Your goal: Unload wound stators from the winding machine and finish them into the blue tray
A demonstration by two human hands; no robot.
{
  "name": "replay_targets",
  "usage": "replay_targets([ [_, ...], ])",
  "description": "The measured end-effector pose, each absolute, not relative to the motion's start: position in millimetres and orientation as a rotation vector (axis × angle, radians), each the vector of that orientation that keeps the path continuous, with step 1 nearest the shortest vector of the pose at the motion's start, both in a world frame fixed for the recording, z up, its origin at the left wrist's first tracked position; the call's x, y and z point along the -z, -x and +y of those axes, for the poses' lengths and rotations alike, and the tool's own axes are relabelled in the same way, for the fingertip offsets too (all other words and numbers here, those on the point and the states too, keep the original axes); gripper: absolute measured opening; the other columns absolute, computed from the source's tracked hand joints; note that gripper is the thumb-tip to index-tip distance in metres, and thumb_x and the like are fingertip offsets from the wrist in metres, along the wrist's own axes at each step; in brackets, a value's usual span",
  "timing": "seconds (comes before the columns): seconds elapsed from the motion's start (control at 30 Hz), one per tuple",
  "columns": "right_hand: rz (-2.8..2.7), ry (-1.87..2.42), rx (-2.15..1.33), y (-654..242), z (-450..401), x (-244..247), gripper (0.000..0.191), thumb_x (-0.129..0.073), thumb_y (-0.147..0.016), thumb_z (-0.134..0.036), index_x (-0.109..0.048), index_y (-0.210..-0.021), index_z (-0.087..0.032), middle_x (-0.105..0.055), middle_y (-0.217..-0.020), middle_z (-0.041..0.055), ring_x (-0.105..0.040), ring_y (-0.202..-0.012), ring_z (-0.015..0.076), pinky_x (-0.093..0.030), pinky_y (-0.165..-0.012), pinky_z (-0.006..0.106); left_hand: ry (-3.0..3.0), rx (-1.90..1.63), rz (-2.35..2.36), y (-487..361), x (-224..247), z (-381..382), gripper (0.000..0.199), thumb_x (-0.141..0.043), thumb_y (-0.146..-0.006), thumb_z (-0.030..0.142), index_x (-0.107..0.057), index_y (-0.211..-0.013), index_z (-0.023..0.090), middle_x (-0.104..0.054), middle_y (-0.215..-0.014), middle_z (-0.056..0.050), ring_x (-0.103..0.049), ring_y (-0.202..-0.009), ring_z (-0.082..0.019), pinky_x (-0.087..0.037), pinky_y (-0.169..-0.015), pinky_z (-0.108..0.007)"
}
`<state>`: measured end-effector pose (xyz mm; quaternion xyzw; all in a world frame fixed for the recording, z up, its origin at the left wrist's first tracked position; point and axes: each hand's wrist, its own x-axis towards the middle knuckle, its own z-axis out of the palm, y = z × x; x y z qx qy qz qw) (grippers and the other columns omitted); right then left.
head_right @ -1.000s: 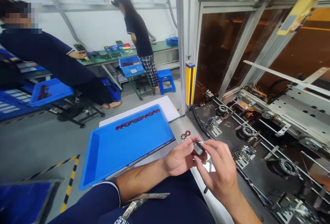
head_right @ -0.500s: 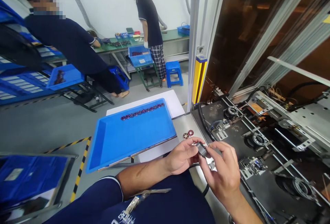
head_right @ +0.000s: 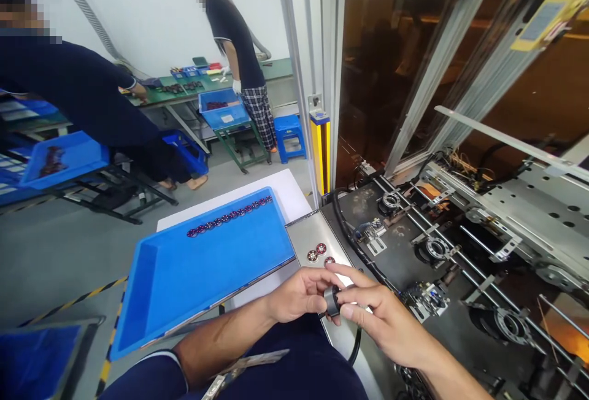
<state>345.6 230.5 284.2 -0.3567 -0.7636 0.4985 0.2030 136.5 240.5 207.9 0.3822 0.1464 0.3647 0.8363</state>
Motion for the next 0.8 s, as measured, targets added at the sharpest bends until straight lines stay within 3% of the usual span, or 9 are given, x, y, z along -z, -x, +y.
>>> replay_targets([
  [0.2, -2.279, 0.956, -1.437, -347.6, 240.1, -280.7, 0.034, -0.048, -0.104, -0.042, -0.071, -0.091, -0.022, -0.056, -0.145, 0.0112, -0.052, -0.138, 0.0245, -0.044, -0.114, 0.049, -0.818, -0.778, 0.288, -136.0, -196.8, 243.3, 0.053, -0.090, -0.068, 0.044, -0.072, -0.109, 0.016, -0.075, -0.091, -0.007, -0.074, -0.075, -0.018, -0.057, -0.073, -0.029],
  [0.33, -2.372, 1.165, -0.986, -383.2, 314.5, -271.9, 0.048, -0.043, -0.102, -0.059, -0.076, -0.092, -0.024, -0.050, -0.152, 0.0064, -0.053, -0.137, 0.0262, -0.048, -0.110, 0.048, -0.814, -0.915, 0.606, -126.4, -187.6, 247.9, 0.059, -0.088, -0.071, 0.045, -0.067, -0.118, 0.017, -0.078, -0.095, -0.010, -0.073, -0.079, -0.017, -0.055, -0.082, -0.032],
  [0.43, -2.259, 1.386, -0.724, -427.7, 398.0, -255.3, 0.062, -0.043, -0.096, -0.072, -0.076, -0.097, -0.020, -0.050, -0.151, 0.0146, -0.052, -0.136, 0.0326, -0.042, -0.114, 0.054, -0.839, -0.991, 0.857, -112.3, -177.8, 248.1, 0.059, -0.088, -0.071, 0.047, -0.067, -0.117, 0.017, -0.078, -0.099, -0.010, -0.072, -0.087, -0.018, -0.053, -0.088, -0.034],
  [0.5, -2.224, 1.498, -0.602, -453.3, 446.1, -241.3, 0.055, -0.049, -0.097, -0.066, -0.073, -0.093, -0.017, -0.058, -0.139, 0.0176, -0.056, -0.130, 0.0309, -0.040, -0.115, 0.055, -0.822, -1.005, 0.937, -103.0, -169.6, 245.3, 0.061, -0.087, -0.069, 0.052, -0.067, -0.115, 0.017, -0.078, -0.098, -0.010, -0.071, -0.090, -0.020, -0.054, -0.088, -0.035],
  [0.6, -2.238, 1.610, -0.494, -475.1, 490.7, -219.7, 0.038, -0.060, -0.097, -0.052, -0.069, -0.102, -0.016, -0.064, -0.128, 0.0120, -0.058, -0.124, 0.0258, -0.043, -0.111, 0.054, -0.773, -1.003, 1.005, -93.8, -156.7, 238.7, 0.060, -0.086, -0.067, 0.058, -0.069, -0.108, 0.017, -0.077, -0.095, -0.009, -0.070, -0.087, -0.019, -0.055, -0.086, -0.035],
  [0.8, -2.335, 1.693, -0.411, -486.3, 512.7, -189.2, 0.028, -0.063, -0.098, -0.041, -0.067, -0.110, -0.016, -0.062, -0.130, 0.0101, -0.058, -0.122, 0.0245, -0.047, -0.107, 0.050, -0.711, -0.976, 1.074, -94.7, -142.1, 232.8, 0.057, -0.088, -0.063, 0.059, -0.071, -0.098, 0.017, -0.077, -0.092, -0.007, -0.069, -0.082, -0.017, -0.056, -0.085, -0.034],
])
